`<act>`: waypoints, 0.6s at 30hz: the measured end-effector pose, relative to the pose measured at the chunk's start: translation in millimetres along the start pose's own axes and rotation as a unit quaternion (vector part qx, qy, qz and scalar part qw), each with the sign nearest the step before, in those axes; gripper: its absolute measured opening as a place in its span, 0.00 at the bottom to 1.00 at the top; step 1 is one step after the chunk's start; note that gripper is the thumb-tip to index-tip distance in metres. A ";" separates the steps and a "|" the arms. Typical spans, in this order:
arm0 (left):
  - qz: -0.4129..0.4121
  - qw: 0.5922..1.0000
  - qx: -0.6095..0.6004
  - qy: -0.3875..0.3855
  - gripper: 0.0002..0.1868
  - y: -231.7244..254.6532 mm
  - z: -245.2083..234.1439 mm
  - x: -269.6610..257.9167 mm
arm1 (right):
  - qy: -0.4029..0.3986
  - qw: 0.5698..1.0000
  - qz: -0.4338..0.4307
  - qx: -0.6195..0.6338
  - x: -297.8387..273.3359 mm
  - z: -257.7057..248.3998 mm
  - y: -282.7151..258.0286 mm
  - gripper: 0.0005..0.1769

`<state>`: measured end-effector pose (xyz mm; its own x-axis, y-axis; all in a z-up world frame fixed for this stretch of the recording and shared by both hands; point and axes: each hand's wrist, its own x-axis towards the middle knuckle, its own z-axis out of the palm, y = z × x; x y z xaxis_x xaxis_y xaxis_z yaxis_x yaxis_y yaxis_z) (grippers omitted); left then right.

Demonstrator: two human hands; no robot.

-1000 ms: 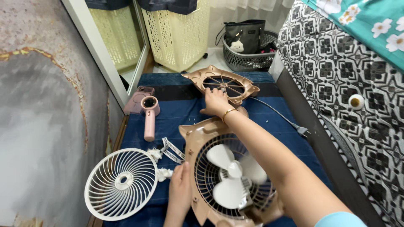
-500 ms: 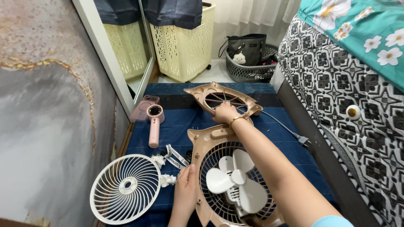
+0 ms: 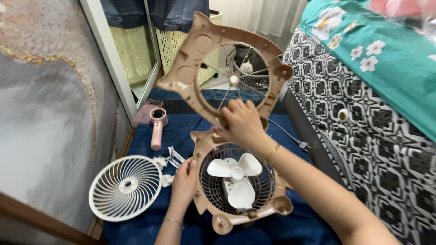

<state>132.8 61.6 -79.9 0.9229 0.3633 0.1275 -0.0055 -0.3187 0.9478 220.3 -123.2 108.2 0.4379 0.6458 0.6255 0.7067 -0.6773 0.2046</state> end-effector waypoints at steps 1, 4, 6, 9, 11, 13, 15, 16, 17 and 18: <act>0.014 0.999 0.027 0.010 0.24 1.0 -1.1 1.1 | 0.018 1.000 -0.012 0.013 -10.5 -12.2 -12.6 0.26; 0.090 0.992 0.060 0.063 0.24 9.7 -11.2 -9.1 | 0.081 0.994 -0.052 0.057 -45.4 -44.4 -45.6 0.25; 0.101 0.991 -0.034 0.075 0.27 23.5 -21.7 -21.5 | 0.095 0.991 -0.057 0.078 -66.3 -60.3 -64.2 0.25; 0.077 0.955 -0.286 0.033 0.33 47.9 -42.7 -60.1 | 0.068 0.993 -0.033 0.090 -88.5 -73.6 -84.5 0.24; 0.108 0.908 -0.403 -0.019 0.34 66.5 -48.5 -83.0 | 0.038 0.995 -0.019 0.089 -97.9 -79.4 -91.4 0.23; 0.115 0.900 -0.418 -0.046 0.32 83.4 -50.0 -95.7 | 0.031 0.995 -0.005 0.091 -104.2 -83.4 -95.9 0.20; 0.119 0.912 -0.390 -0.046 0.31 95.7 -49.9 -103.9 | 0.034 0.995 -0.002 0.089 -107.5 -86.9 -97.1 0.20; 0.118 0.928 -0.353 -0.032 0.30 100.2 -49.8 -107.0 | 0.039 0.995 -0.005 0.088 -109.1 -88.9 -97.1 0.20; 0.117 0.941 -0.316 -0.019 0.29 103.6 -49.8 -109.4 | 0.044 0.995 -0.008 0.086 -110.0 -90.7 -97.3 0.21; 0.113 0.938 -0.327 -0.021 0.28 106.4 -49.5 -110.1 | 0.040 0.996 -0.010 0.083 -110.3 -92.1 -96.9 0.21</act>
<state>11.6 31.0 21.3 0.8837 0.3126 0.3483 -0.4254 0.2262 0.8763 52.4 -161.3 88.7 0.3825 0.6233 0.6821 0.7998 -0.5929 0.0933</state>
